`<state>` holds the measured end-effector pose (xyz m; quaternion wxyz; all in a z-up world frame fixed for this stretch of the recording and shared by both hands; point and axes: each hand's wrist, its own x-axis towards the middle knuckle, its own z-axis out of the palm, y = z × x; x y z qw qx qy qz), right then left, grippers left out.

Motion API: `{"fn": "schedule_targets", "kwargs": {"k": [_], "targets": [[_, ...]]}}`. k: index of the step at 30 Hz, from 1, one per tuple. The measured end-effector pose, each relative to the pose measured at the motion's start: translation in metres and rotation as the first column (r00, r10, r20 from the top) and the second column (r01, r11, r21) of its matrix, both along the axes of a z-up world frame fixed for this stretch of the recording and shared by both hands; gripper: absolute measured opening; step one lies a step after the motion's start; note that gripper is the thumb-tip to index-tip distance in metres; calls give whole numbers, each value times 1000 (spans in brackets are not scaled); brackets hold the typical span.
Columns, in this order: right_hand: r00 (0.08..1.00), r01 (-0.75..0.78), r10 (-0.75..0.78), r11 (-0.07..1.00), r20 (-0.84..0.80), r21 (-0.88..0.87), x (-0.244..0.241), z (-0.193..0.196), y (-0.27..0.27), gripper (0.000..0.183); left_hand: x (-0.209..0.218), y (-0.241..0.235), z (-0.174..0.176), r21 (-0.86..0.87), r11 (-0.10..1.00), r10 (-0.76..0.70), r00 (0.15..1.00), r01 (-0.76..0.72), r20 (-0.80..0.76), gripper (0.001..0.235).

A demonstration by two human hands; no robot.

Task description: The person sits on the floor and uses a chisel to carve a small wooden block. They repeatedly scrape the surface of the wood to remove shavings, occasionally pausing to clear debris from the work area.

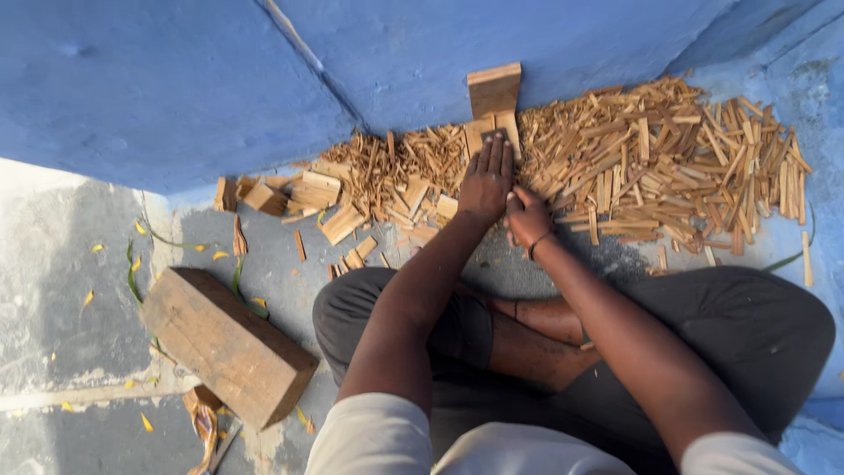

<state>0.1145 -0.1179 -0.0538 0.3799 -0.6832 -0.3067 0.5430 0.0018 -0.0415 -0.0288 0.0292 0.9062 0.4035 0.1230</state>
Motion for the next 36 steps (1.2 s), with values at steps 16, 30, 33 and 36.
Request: {"fn": "schedule_targets", "kwargs": {"k": [16,30,33,36], "targets": [[995,73,-71,997,72,-28,-25,22,-32,40,0,-5,27,-161,986,-10,969,-31,-245,94],[995,59,-63,996,71,62,-14,-20,9,36,3,26,23,-45,998,33,991,-39,-132,82],[995,91,-94,993,36,76,-8,-1,22,39,9,23,32,-80,996,24,971,-45,-237,81],[997,75,-77,994,14,74,-12,9,6,39,6,14,31,-173,983,22,975,-61,-220,84]]}}
